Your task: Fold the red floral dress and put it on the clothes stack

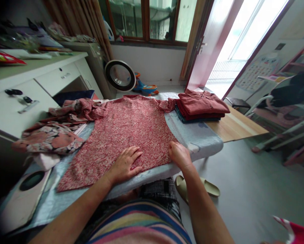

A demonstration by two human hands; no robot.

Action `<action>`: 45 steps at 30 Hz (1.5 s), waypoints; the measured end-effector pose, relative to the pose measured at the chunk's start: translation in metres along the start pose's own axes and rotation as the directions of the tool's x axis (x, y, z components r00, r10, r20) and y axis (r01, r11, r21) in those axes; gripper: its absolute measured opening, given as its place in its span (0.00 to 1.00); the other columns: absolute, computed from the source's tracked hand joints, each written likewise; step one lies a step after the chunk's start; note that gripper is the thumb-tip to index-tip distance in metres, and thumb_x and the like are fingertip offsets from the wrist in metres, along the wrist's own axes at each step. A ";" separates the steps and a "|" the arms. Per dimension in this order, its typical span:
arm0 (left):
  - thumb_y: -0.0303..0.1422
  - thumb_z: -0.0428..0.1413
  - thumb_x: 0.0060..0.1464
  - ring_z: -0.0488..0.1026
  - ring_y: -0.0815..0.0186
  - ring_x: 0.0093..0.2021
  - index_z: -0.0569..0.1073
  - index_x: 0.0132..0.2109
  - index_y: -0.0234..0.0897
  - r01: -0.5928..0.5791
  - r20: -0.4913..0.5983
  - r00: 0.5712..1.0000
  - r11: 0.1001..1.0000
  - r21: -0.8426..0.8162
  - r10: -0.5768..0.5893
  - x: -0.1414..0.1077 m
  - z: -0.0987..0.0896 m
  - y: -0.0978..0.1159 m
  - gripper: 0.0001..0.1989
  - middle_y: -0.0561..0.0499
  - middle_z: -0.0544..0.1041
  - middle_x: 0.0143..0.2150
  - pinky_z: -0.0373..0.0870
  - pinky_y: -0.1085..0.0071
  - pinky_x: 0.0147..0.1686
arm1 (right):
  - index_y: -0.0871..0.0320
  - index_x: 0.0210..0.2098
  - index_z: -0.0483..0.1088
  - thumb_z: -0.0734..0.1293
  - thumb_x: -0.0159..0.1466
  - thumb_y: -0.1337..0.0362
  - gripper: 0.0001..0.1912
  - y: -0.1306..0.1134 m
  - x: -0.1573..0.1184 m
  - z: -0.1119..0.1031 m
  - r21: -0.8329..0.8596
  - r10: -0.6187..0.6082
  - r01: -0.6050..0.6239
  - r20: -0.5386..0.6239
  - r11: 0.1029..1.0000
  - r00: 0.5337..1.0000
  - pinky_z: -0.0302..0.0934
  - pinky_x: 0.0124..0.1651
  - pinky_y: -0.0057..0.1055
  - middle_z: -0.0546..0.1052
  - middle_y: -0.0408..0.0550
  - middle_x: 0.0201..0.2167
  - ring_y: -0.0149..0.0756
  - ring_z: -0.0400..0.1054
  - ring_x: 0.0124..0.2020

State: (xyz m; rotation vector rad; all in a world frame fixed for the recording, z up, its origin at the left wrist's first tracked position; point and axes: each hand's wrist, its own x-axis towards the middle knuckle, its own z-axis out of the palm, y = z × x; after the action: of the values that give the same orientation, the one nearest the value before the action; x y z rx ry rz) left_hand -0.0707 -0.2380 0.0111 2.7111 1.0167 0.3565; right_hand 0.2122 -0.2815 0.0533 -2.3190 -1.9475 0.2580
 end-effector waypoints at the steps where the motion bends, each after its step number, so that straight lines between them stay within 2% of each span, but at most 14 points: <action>1: 0.48 0.55 0.57 0.55 0.51 0.68 0.66 0.62 0.41 0.001 0.000 1.000 1.000 -0.002 -0.001 0.000 0.000 0.000 0.29 0.44 0.61 0.68 0.49 0.51 0.68 | 0.56 0.36 0.72 0.60 0.66 0.65 0.09 -0.008 0.003 0.002 0.008 -0.064 0.065 -0.046 0.998 0.997 0.55 0.41 0.29 0.76 0.49 0.38 0.37 0.68 0.40; 5: 0.47 0.56 0.57 0.54 0.51 0.68 0.66 0.63 0.41 0.004 0.000 1.000 1.000 -0.008 -0.004 0.000 -0.001 0.001 0.30 0.43 0.61 0.68 0.48 0.50 0.68 | 0.58 0.45 0.73 0.61 0.68 0.64 0.10 -0.043 0.016 0.021 0.049 -0.278 0.291 -0.188 0.955 0.942 0.54 0.56 0.32 0.73 0.53 0.51 0.40 0.64 0.52; 8: 0.47 0.56 0.56 0.54 0.51 0.69 0.66 0.63 0.41 0.010 -0.005 1.000 1.000 -0.014 -0.010 -0.001 -0.002 0.002 0.30 0.43 0.61 0.68 0.48 0.50 0.68 | 0.56 0.50 0.72 0.63 0.68 0.62 0.13 -0.053 0.023 0.034 0.074 -0.347 0.366 -0.188 0.928 0.919 0.53 0.59 0.34 0.70 0.51 0.57 0.41 0.62 0.57; 11: 0.47 0.57 0.56 0.55 0.51 0.68 0.66 0.63 0.41 0.017 0.002 1.000 1.000 -0.018 -0.017 -0.001 -0.003 0.003 0.30 0.43 0.61 0.68 0.48 0.51 0.68 | 0.56 0.48 0.73 0.63 0.68 0.60 0.12 -0.043 0.026 0.036 0.064 -0.316 0.331 -0.175 0.942 0.933 0.54 0.58 0.34 0.73 0.51 0.52 0.40 0.64 0.54; 16: 0.48 0.58 0.55 0.55 0.50 0.68 0.67 0.62 0.42 0.042 -0.006 0.999 0.996 -0.076 -0.043 0.000 0.000 0.000 0.30 0.44 0.62 0.68 0.50 0.49 0.68 | 0.57 0.40 0.74 0.62 0.68 0.62 0.10 -0.019 0.031 0.023 -0.027 -0.214 0.212 -0.156 0.977 0.964 0.57 0.53 0.33 0.75 0.52 0.43 0.40 0.66 0.47; 19: 0.46 0.54 0.60 0.62 0.55 0.64 0.70 0.59 0.42 0.059 -0.016 0.998 0.981 -0.184 -0.064 0.008 -0.005 -0.004 0.23 0.45 0.67 0.64 0.58 0.54 0.64 | 0.57 0.37 0.74 0.61 0.68 0.62 0.10 -0.022 0.043 0.017 -0.049 -0.213 0.208 -0.151 0.977 0.965 0.57 0.52 0.33 0.75 0.53 0.41 0.41 0.67 0.46; 22: 0.40 0.48 0.65 0.66 0.59 0.61 0.71 0.56 0.39 0.090 -0.103 0.988 0.968 -0.232 -0.117 0.024 -0.015 -0.012 0.17 0.45 0.70 0.61 0.63 0.60 0.62 | 0.56 0.40 0.74 0.61 0.68 0.61 0.11 -0.042 0.059 0.015 -0.029 -0.292 0.292 -0.172 0.956 0.941 0.56 0.54 0.34 0.74 0.53 0.45 0.41 0.65 0.48; 24: 0.36 0.48 0.65 0.65 0.58 0.62 0.71 0.56 0.37 0.131 -0.161 0.975 0.980 -0.153 -0.155 0.037 -0.021 -0.019 0.16 0.43 0.70 0.61 0.61 0.58 0.63 | 0.56 0.44 0.74 0.61 0.68 0.61 0.11 -0.059 0.069 0.018 -0.014 -0.361 0.365 -0.184 0.931 0.914 0.56 0.55 0.35 0.73 0.52 0.49 0.42 0.64 0.51; 27: 0.33 0.51 0.63 0.64 0.54 0.63 0.71 0.57 0.35 0.200 -0.170 0.967 0.979 0.028 -0.193 0.050 -0.022 -0.032 0.17 0.41 0.70 0.61 0.59 0.54 0.64 | 0.55 0.46 0.73 0.63 0.68 0.63 0.10 -0.079 0.080 0.026 -0.016 -0.463 0.466 -0.143 0.885 0.875 0.56 0.56 0.35 0.72 0.52 0.51 0.41 0.63 0.52; 31: 0.35 0.52 0.63 0.65 0.55 0.61 0.70 0.56 0.37 0.206 -0.139 0.972 0.970 0.132 -0.187 0.051 -0.008 -0.045 0.17 0.43 0.71 0.60 0.61 0.56 0.62 | 0.55 0.45 0.73 0.63 0.68 0.63 0.10 -0.074 0.087 0.033 -0.041 -0.526 0.524 -0.081 0.850 0.847 0.55 0.57 0.35 0.73 0.51 0.49 0.40 0.64 0.52; 35: 0.36 0.49 0.65 0.63 0.57 0.63 0.68 0.59 0.38 0.212 -0.161 0.969 0.968 0.135 -0.189 0.044 0.004 -0.048 0.18 0.44 0.68 0.63 0.60 0.56 0.63 | 0.57 0.44 0.74 0.62 0.68 0.64 0.10 -0.039 0.093 0.024 -0.083 -0.509 0.504 -0.059 0.860 0.859 0.56 0.55 0.32 0.75 0.51 0.46 0.39 0.66 0.50; 39: 0.36 0.47 0.65 0.62 0.57 0.64 0.68 0.59 0.39 0.214 -0.170 0.967 0.968 0.128 -0.191 0.043 0.006 -0.048 0.18 0.45 0.67 0.64 0.58 0.56 0.64 | 0.58 0.37 0.75 0.58 0.69 0.65 0.14 -0.020 0.107 0.011 -0.166 -0.298 0.284 -0.065 0.944 0.952 0.58 0.47 0.31 0.77 0.53 0.40 0.38 0.69 0.42; 41: 0.36 0.48 0.65 0.62 0.56 0.64 0.68 0.59 0.39 0.221 -0.172 0.965 0.968 0.118 -0.199 0.043 0.005 -0.047 0.18 0.45 0.67 0.64 0.58 0.56 0.64 | 0.58 0.37 0.75 0.57 0.69 0.64 0.15 -0.029 0.116 0.007 -0.166 -0.232 0.215 -0.090 0.962 0.969 0.58 0.45 0.30 0.77 0.53 0.39 0.38 0.69 0.41; 45: 0.36 0.47 0.65 0.63 0.57 0.63 0.69 0.59 0.41 0.239 -0.170 0.961 0.965 0.106 -0.219 0.044 0.003 -0.046 0.17 0.46 0.68 0.63 0.58 0.56 0.64 | 0.57 0.42 0.75 0.59 0.68 0.63 0.12 -0.071 0.132 0.011 -0.096 -0.352 0.343 -0.093 0.934 0.931 0.57 0.52 0.31 0.75 0.53 0.44 0.40 0.67 0.48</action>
State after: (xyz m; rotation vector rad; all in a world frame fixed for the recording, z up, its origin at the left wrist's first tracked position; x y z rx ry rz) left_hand -0.0658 -0.1748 0.0011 2.6658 1.4274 0.4838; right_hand 0.1632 -0.1389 0.0475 -1.9303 -2.2977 0.0227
